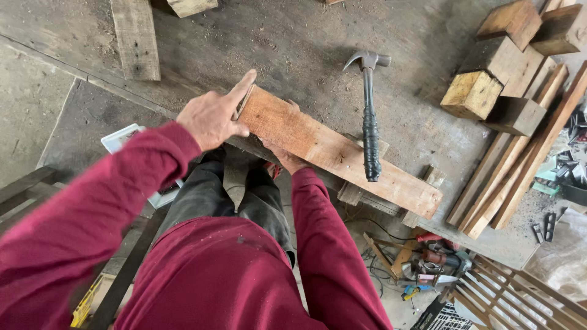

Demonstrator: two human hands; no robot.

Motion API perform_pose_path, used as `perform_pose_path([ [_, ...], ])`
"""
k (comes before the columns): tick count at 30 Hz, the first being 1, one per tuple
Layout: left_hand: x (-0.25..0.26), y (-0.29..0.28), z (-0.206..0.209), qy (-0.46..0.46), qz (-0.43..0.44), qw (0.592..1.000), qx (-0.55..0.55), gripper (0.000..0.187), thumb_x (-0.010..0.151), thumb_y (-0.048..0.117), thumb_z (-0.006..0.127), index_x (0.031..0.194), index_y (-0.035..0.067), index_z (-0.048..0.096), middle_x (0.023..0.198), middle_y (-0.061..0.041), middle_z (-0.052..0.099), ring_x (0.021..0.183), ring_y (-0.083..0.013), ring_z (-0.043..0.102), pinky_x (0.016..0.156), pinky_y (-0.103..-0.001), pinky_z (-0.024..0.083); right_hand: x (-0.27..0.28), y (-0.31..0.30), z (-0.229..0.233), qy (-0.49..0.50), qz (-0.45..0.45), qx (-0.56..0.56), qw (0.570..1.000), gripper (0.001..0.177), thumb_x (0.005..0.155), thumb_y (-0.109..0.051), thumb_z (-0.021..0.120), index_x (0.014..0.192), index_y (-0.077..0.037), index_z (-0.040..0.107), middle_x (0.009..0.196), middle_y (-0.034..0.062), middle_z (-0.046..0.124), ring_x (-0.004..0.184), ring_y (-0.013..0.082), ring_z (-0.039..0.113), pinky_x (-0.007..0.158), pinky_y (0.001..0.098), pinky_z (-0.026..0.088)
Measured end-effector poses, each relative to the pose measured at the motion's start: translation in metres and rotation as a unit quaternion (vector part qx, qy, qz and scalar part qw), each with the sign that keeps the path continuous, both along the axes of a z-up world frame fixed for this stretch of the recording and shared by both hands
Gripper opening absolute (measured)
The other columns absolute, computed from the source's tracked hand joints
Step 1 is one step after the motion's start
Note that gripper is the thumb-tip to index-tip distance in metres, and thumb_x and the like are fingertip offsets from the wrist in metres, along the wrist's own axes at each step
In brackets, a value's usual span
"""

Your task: The person hammers nails into a wooden plank using a hammer. They handle multiple nails from a plastic container and position several small wooden blocks on a workbench.

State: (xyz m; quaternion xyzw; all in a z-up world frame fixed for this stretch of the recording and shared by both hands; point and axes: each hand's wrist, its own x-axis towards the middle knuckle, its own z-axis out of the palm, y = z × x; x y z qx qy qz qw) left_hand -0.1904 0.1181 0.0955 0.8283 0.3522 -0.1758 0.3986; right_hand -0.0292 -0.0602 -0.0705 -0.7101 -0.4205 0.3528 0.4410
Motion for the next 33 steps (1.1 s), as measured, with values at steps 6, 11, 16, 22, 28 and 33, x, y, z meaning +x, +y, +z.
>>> perform_pose_path([
  [6, 0.027, 0.017, -0.006, 0.065, -0.301, 0.939, 0.15, 0.108, 0.086, 0.035, 0.078, 0.159, -0.004, 0.008, 0.08, -0.014, 0.07, 0.067, -0.025, 0.073, 0.055, -0.032, 0.059, -0.004, -0.002, 0.004, 0.033, -0.015, 0.018, 0.999, 0.111, 0.068, -0.036, 0.093, 0.156, -0.009, 0.032, 0.144, 0.0106, 0.052, 0.137, 0.0303, 0.05, 0.119, 0.0448, 0.039],
  [11, 0.026, 0.014, -0.02, 0.04, -0.321, 0.927, 0.19, 0.077, 0.087, 0.023, 0.077, 0.139, -0.014, 0.035, 0.084, -0.019, 0.073, 0.07, -0.0275, 0.076, 0.057, -0.035, 0.06, -0.004, 0.0, 0.01, 0.005, -0.012, 0.019, 1.0, 0.107, 0.069, -0.044, 0.092, 0.153, -0.011, 0.034, 0.141, 0.0094, 0.053, 0.134, 0.0295, 0.052, 0.117, 0.0445, 0.041],
  [16, 0.029, 0.017, -0.013, 0.005, -0.304, 0.933, 0.194, 0.088, 0.076, 0.022, 0.08, 0.14, -0.015, 0.032, 0.084, -0.019, 0.07, 0.071, -0.0282, 0.075, 0.056, -0.035, 0.058, -0.004, 0.0, 0.007, -0.019, -0.018, 0.019, 0.999, 0.105, 0.067, -0.045, 0.092, 0.15, -0.011, 0.037, 0.137, 0.0102, 0.054, 0.131, 0.0308, 0.052, 0.114, 0.0461, 0.041],
  [22, 0.017, 0.018, 0.007, 0.096, -0.223, 0.968, 0.065, 0.097, 0.096, 0.035, 0.072, 0.162, -0.006, 0.015, 0.086, -0.018, 0.072, 0.071, -0.0286, 0.074, 0.057, -0.034, 0.058, -0.003, 0.001, 0.003, -0.164, 0.012, -0.01, 0.986, 0.096, 0.073, -0.043, 0.087, 0.148, -0.01, 0.037, 0.134, 0.0113, 0.053, 0.129, 0.0325, 0.051, 0.113, 0.0467, 0.039],
  [28, -0.021, -0.026, -0.034, -0.237, 0.176, 0.952, 0.076, 0.044, 0.086, 0.026, 0.087, 0.117, -0.001, 0.071, 0.095, -0.012, 0.078, 0.082, -0.0186, 0.075, 0.074, -0.031, 0.058, -0.004, 0.002, 0.024, -0.176, 0.014, -0.039, 0.983, 0.092, 0.073, -0.049, 0.087, 0.144, -0.012, 0.041, 0.13, 0.0094, 0.056, 0.121, 0.0306, 0.055, 0.106, 0.0465, 0.044],
  [33, -0.016, -0.045, -0.055, -0.243, 0.344, 0.907, -0.012, 0.03, 0.083, 0.01, 0.083, 0.11, -0.001, 0.075, 0.092, -0.01, 0.079, 0.082, -0.0127, 0.075, 0.076, -0.026, 0.059, -0.005, 0.004, 0.038, -0.111, -0.001, -0.023, 0.994, 0.092, 0.073, -0.05, 0.088, 0.143, -0.011, 0.042, 0.128, 0.009, 0.056, 0.12, 0.0292, 0.056, 0.105, 0.0462, 0.046],
])
